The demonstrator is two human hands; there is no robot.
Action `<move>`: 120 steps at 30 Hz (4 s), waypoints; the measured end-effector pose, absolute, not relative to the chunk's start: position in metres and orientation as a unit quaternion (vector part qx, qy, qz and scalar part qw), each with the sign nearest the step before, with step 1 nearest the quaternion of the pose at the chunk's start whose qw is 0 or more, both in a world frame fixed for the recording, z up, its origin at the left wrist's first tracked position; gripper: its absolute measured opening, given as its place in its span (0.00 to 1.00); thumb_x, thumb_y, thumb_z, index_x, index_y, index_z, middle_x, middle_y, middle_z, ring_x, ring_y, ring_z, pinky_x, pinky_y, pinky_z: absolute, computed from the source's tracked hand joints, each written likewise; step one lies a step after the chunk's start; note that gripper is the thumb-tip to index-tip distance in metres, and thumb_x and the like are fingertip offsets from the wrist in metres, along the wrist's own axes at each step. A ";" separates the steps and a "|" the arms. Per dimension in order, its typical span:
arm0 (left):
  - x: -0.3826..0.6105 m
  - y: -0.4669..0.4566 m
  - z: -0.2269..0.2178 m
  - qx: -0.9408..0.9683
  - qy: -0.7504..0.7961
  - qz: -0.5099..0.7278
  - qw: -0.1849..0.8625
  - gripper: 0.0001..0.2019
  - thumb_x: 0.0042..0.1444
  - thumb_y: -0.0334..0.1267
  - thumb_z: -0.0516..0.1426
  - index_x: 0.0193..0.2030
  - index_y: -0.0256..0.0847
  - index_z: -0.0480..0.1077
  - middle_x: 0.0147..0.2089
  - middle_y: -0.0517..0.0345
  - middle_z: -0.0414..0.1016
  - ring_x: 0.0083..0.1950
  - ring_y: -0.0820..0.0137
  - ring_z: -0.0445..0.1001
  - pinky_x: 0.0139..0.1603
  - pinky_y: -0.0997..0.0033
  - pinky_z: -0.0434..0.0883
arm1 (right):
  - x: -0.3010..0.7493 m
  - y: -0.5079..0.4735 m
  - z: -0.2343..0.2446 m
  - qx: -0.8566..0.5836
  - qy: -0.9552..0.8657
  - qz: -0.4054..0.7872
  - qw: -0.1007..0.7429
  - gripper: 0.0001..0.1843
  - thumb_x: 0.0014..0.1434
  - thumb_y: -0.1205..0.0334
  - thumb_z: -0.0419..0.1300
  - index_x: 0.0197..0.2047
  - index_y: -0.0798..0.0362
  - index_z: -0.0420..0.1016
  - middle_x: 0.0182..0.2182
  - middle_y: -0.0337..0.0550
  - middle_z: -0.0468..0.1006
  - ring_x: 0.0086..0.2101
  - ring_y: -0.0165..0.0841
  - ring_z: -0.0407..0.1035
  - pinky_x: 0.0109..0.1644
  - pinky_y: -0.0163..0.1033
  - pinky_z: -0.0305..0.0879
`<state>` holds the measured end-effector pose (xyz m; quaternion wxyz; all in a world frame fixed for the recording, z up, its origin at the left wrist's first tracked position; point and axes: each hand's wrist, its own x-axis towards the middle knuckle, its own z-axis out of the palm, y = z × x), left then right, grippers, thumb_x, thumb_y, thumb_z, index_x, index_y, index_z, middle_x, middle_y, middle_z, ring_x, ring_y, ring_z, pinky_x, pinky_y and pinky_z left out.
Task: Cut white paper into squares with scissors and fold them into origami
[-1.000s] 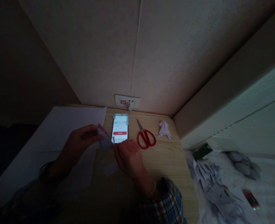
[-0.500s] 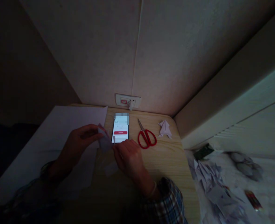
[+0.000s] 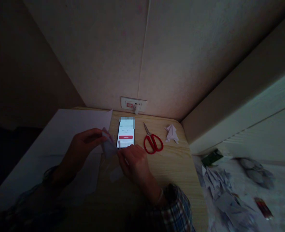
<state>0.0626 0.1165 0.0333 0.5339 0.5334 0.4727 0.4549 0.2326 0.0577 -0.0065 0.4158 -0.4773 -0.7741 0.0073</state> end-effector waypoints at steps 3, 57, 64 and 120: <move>0.063 0.116 0.034 0.537 0.473 0.453 0.531 0.07 0.42 0.39 0.65 0.25 0.40 0.74 0.30 0.59 0.79 0.35 0.66 0.76 0.40 0.70 0.72 | 0.232 0.058 -0.006 -0.478 -0.774 0.009 0.416 0.13 0.64 0.67 0.51 0.28 0.52 0.69 0.21 0.41 0.71 0.24 0.32 0.64 0.29 0.37 0.56; 0.059 0.122 0.024 0.604 0.401 0.444 0.526 0.07 0.50 0.37 0.62 0.37 0.41 0.74 0.50 0.54 0.75 0.52 0.63 0.73 0.49 0.68 0.73 | 0.233 0.058 -0.009 -0.488 -0.746 0.044 0.451 0.12 0.63 0.68 0.52 0.27 0.52 0.69 0.21 0.39 0.72 0.24 0.32 0.66 0.29 0.36 0.59; 0.062 0.125 0.009 0.622 0.416 0.415 0.517 0.24 0.46 0.40 0.65 0.51 0.43 0.67 0.59 0.50 0.64 0.61 0.59 0.64 0.59 0.55 0.68 | 0.236 0.057 -0.003 -0.557 -0.617 0.160 0.533 0.16 0.63 0.62 0.54 0.24 0.50 0.67 0.20 0.35 0.71 0.23 0.30 0.66 0.28 0.35 0.62; 0.061 0.125 0.016 0.491 0.439 0.401 0.637 0.13 0.43 0.40 0.67 0.35 0.38 0.75 0.35 0.57 0.82 0.35 0.66 0.78 0.39 0.71 0.75 | 0.232 0.062 -0.005 -0.555 -0.647 0.173 0.493 0.16 0.61 0.61 0.53 0.22 0.50 0.66 0.19 0.36 0.72 0.23 0.31 0.67 0.28 0.35 0.62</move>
